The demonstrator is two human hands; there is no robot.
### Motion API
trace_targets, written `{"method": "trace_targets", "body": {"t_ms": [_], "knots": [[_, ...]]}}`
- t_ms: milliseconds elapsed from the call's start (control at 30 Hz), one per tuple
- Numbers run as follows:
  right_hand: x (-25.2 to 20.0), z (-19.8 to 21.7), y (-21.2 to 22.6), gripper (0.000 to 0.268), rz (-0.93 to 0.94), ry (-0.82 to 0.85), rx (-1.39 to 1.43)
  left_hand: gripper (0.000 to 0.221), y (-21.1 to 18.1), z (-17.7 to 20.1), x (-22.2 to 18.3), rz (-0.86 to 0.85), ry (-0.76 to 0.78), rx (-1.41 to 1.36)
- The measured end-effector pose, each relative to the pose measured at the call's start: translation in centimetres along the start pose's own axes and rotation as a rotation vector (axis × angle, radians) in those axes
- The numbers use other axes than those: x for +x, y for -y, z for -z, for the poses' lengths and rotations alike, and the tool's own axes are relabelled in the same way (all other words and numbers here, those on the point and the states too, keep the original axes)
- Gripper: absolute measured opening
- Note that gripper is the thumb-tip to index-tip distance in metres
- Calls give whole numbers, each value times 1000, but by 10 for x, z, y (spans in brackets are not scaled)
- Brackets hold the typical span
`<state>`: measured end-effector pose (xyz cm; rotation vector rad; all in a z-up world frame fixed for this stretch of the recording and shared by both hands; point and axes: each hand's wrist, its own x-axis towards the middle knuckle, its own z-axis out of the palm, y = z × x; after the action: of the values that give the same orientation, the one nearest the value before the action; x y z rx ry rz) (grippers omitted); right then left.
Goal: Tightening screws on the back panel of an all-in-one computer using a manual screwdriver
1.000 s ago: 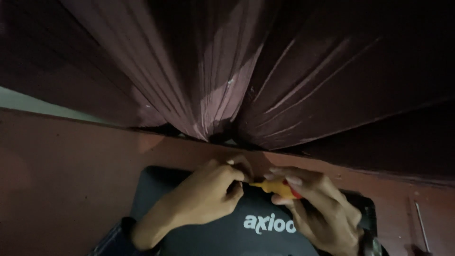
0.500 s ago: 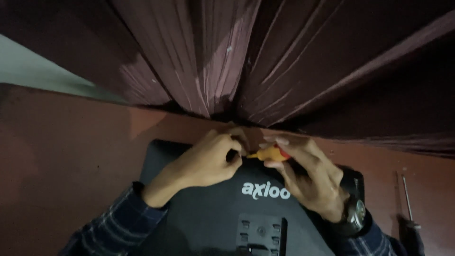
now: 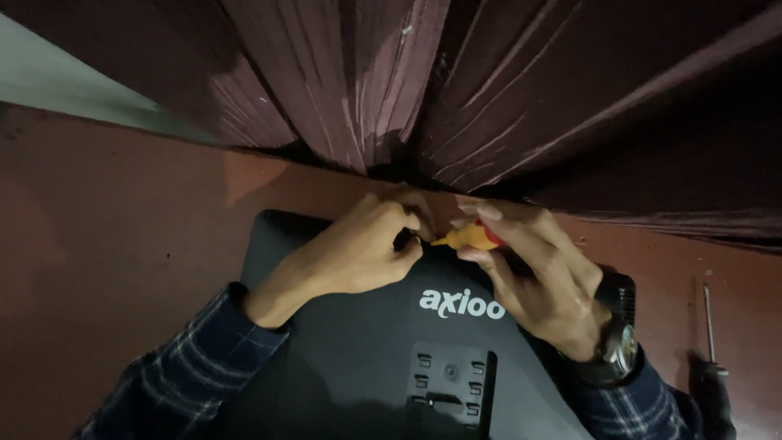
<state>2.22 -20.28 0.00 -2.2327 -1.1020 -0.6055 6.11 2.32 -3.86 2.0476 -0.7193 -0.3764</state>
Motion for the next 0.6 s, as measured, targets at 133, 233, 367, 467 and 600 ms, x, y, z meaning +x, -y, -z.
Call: {"method": "trace_targets", "body": {"t_ms": [133,233,367,467,600], "knots": [[8,8,10,49,-2,36,-80,20,5,-2,2,-85,-20,-29],[-1,0,1,50,35,27,69,20,-4,2,0,108,31,-18],[3,-7,9,49,67,1,61,36,6,-4,5,-156,-58,42],[5,-15,20,35,-38,-212,-81,12,9,-11,13,-121,-85,18],[3,-17,26,37,13,-205,-20,35,10,-21,5,-65,-120,-13]]}}
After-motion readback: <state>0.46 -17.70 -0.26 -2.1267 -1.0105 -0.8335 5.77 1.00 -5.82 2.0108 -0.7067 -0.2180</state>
